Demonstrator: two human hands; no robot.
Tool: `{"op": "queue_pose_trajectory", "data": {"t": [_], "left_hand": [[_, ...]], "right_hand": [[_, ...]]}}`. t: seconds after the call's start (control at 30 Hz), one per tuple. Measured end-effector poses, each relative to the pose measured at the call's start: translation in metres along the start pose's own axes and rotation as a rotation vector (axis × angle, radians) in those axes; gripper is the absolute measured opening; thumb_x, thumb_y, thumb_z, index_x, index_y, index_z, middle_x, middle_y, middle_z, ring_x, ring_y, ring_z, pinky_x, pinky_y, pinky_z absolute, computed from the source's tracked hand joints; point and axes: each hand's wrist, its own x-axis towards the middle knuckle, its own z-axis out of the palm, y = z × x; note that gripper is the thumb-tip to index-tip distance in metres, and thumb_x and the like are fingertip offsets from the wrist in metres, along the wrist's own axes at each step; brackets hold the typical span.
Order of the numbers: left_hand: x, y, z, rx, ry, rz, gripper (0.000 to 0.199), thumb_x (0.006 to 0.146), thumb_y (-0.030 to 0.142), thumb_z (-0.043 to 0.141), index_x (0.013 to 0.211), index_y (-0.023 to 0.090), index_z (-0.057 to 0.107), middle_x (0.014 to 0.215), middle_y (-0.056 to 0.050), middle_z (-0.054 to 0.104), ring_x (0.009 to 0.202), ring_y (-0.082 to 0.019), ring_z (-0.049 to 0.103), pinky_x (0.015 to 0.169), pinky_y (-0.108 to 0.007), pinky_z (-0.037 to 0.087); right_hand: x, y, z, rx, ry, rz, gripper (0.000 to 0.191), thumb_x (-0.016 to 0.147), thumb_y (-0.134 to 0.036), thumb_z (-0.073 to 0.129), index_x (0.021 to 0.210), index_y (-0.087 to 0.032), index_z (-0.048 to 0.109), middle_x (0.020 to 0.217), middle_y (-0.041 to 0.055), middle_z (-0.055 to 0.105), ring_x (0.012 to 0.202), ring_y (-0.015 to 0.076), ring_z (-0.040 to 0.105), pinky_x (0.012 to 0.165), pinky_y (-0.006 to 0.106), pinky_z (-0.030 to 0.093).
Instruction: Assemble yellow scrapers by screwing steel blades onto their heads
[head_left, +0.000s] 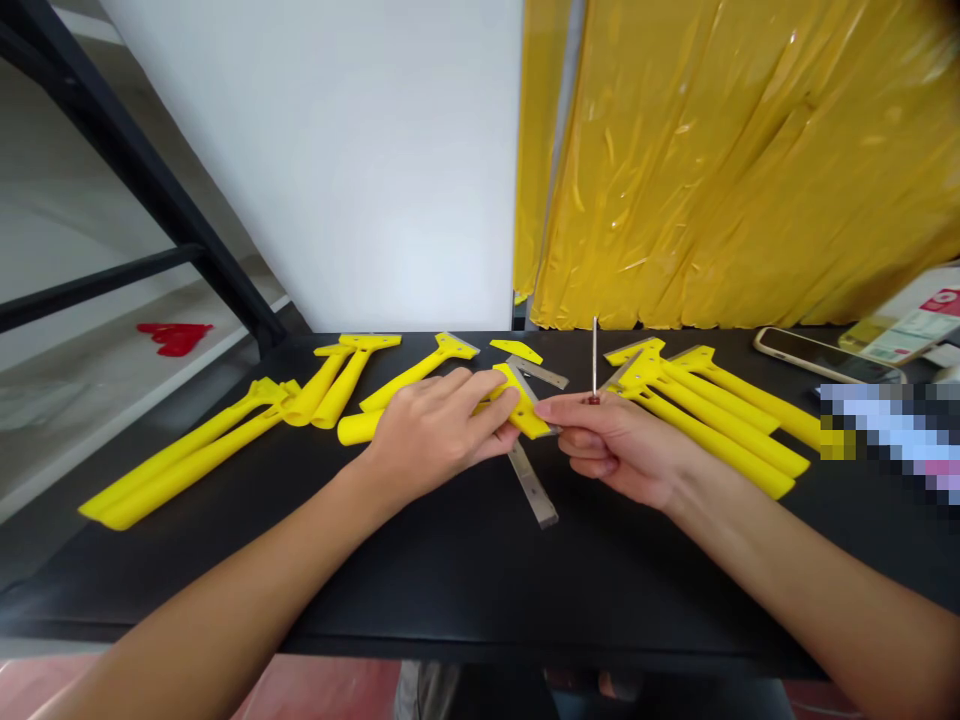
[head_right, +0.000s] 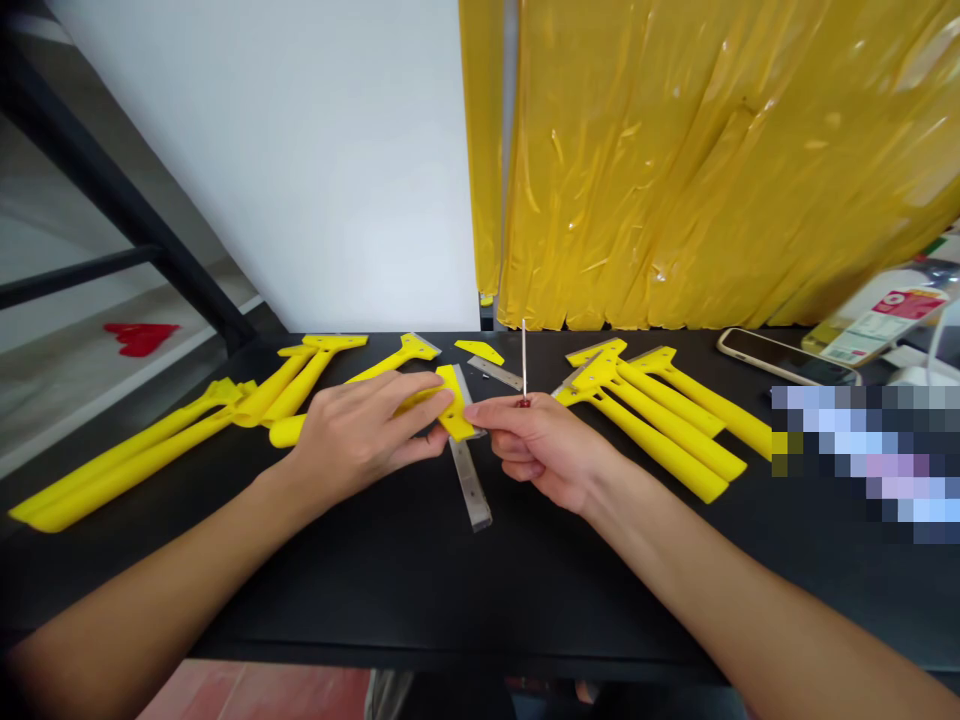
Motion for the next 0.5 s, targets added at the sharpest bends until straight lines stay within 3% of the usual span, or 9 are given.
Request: {"op": "queue_pose_trajectory", "data": {"t": [0.13, 0.23, 0.3, 0.37, 0.5], "left_hand": [[-0.003, 0.001, 0.006, -0.139, 0.112, -0.084, 0.018, 0.094, 0.029, 0.062, 0.109, 0.021, 0.058, 0.114, -0.008, 0.073, 0.102, -0.024, 0.070, 0.085, -0.034, 0.054], [-0.002, 0.004, 0.010, -0.241, 0.136, -0.263, 0.027, 0.086, 0.032, 0.070, 0.103, 0.021, 0.052, 0.106, -0.008, 0.071, 0.096, -0.022, 0.070, 0.077, -0.032, 0.054], [0.001, 0.006, 0.011, -0.322, 0.064, -0.435, 0.035, 0.080, 0.031, 0.075, 0.103, 0.020, 0.050, 0.103, -0.007, 0.069, 0.091, -0.022, 0.069, 0.071, -0.032, 0.053], [0.004, 0.006, 0.009, -0.451, -0.058, -0.572, 0.046, 0.076, 0.028, 0.077, 0.113, 0.019, 0.051, 0.108, -0.008, 0.067, 0.095, -0.023, 0.067, 0.076, -0.034, 0.054], [0.009, -0.002, -0.002, -0.770, -0.310, -0.716, 0.075, 0.074, 0.038, 0.081, 0.138, 0.018, 0.047, 0.118, -0.011, 0.066, 0.102, -0.025, 0.066, 0.086, -0.040, 0.054]], "right_hand": [[-0.001, -0.002, 0.000, -0.026, 0.019, -0.026, 0.031, 0.073, -0.031, 0.087, 0.071, -0.018, 0.060, 0.048, -0.0132, 0.026, 0.046, 0.0035, 0.008, 0.040, 0.021, 0.007], [-0.002, -0.003, 0.001, -0.055, 0.016, -0.035, 0.030, 0.072, -0.032, 0.087, 0.070, -0.017, 0.061, 0.048, -0.0131, 0.026, 0.045, 0.0028, 0.008, 0.040, 0.022, 0.007], [-0.002, -0.003, 0.000, -0.093, 0.015, -0.038, 0.028, 0.069, -0.030, 0.088, 0.074, -0.017, 0.064, 0.049, -0.0128, 0.028, 0.045, 0.0023, 0.010, 0.041, 0.022, 0.007], [0.000, -0.001, 0.000, -0.166, 0.057, -0.054, 0.029, 0.066, -0.029, 0.089, 0.080, -0.016, 0.067, 0.050, -0.0119, 0.033, 0.044, 0.0022, 0.015, 0.041, 0.022, 0.007], [0.001, 0.003, 0.000, -0.382, 0.189, -0.112, 0.030, 0.073, -0.036, 0.083, 0.092, -0.015, 0.072, 0.050, -0.0086, 0.043, 0.044, 0.0042, 0.027, 0.042, 0.022, 0.013]]}}
